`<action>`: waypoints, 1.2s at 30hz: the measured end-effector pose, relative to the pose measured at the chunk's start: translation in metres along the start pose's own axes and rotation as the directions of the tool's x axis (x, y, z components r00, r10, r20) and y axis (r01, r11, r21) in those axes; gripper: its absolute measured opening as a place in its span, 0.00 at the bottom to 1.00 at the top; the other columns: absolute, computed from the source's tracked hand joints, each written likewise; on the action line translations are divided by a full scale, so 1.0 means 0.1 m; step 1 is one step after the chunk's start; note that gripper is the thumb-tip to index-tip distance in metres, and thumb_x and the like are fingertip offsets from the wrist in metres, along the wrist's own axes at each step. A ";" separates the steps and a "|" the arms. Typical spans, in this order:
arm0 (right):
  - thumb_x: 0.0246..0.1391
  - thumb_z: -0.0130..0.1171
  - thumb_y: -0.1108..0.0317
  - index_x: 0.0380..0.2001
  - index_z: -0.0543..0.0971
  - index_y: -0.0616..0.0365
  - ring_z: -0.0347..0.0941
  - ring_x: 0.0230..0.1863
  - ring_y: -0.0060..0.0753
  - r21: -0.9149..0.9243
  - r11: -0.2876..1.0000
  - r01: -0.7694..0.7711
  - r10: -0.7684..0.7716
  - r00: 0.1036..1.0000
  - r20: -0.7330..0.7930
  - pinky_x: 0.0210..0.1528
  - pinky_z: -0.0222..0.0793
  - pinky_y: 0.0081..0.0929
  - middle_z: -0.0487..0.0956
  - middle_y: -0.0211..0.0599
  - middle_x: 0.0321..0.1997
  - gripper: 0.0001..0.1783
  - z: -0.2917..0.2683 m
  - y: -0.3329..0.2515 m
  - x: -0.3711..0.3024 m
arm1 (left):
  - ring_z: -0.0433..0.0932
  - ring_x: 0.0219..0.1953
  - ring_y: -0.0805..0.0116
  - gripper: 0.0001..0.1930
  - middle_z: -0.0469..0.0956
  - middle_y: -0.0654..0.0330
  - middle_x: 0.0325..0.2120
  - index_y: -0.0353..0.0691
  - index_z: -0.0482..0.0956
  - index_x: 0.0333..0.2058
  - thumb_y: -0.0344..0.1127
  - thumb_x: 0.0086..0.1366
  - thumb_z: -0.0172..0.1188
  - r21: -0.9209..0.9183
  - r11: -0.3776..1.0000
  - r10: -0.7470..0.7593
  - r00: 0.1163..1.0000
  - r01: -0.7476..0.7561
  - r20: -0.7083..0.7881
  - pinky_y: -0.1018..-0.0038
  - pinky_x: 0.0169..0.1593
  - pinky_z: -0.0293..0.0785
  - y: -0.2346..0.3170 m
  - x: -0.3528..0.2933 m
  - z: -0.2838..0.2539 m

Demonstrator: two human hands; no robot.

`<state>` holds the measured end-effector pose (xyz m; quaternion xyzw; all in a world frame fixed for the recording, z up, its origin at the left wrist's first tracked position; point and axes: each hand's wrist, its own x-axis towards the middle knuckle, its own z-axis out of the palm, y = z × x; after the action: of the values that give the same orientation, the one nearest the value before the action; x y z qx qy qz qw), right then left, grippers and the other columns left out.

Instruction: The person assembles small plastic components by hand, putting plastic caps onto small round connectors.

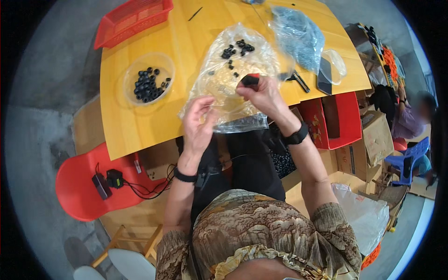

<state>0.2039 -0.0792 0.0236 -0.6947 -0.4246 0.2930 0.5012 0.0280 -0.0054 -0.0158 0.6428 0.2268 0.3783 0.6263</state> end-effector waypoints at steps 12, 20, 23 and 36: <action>0.47 0.56 0.75 0.28 0.75 0.66 0.69 0.24 0.20 -0.232 0.970 0.071 -0.101 0.988 -0.119 0.27 0.64 0.22 0.75 0.31 0.21 0.05 -0.24 0.10 -0.17 | 0.74 0.28 0.63 0.04 0.74 0.56 0.25 0.33 0.75 0.27 0.25 0.51 0.57 0.614 0.698 0.297 0.929 -0.369 0.220 0.76 0.37 0.68 1.01 0.79 -0.27; 0.41 0.60 0.68 0.23 0.75 0.60 0.71 0.24 0.50 -0.338 0.929 0.153 -0.266 0.909 -0.321 0.25 0.66 0.35 0.73 0.47 0.19 0.07 0.05 0.48 0.01 | 0.72 0.38 0.51 0.09 0.73 0.52 0.34 0.33 0.74 0.33 0.25 0.50 0.53 0.545 0.405 0.337 0.674 -0.734 0.658 0.67 0.41 0.68 -0.03 1.75 0.46; 0.40 0.60 0.70 0.24 0.74 0.59 0.71 0.27 0.49 -0.302 0.942 0.149 -0.245 0.918 -0.311 0.27 0.66 0.34 0.73 0.45 0.23 0.07 0.14 0.43 -0.06 | 0.72 0.38 0.52 0.08 0.73 0.52 0.33 0.35 0.74 0.31 0.25 0.49 0.54 0.651 0.384 0.241 0.752 -0.655 0.614 0.65 0.41 0.68 -0.14 1.81 0.43; 0.39 0.59 0.73 0.23 0.73 0.62 0.70 0.28 0.48 -0.292 0.916 0.274 -0.360 0.883 -0.302 0.29 0.67 0.33 0.71 0.43 0.26 0.07 0.24 0.12 -0.16 | 0.72 0.34 0.53 0.06 0.72 0.56 0.27 0.39 0.75 0.26 0.23 0.46 0.56 0.628 0.312 0.322 0.701 -0.713 0.637 0.63 0.37 0.68 0.16 1.84 0.56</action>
<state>0.1803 -0.0843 0.0037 -0.7118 -0.4697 0.0248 0.5217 0.1809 0.0982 0.0409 0.9591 0.0229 0.2636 0.1003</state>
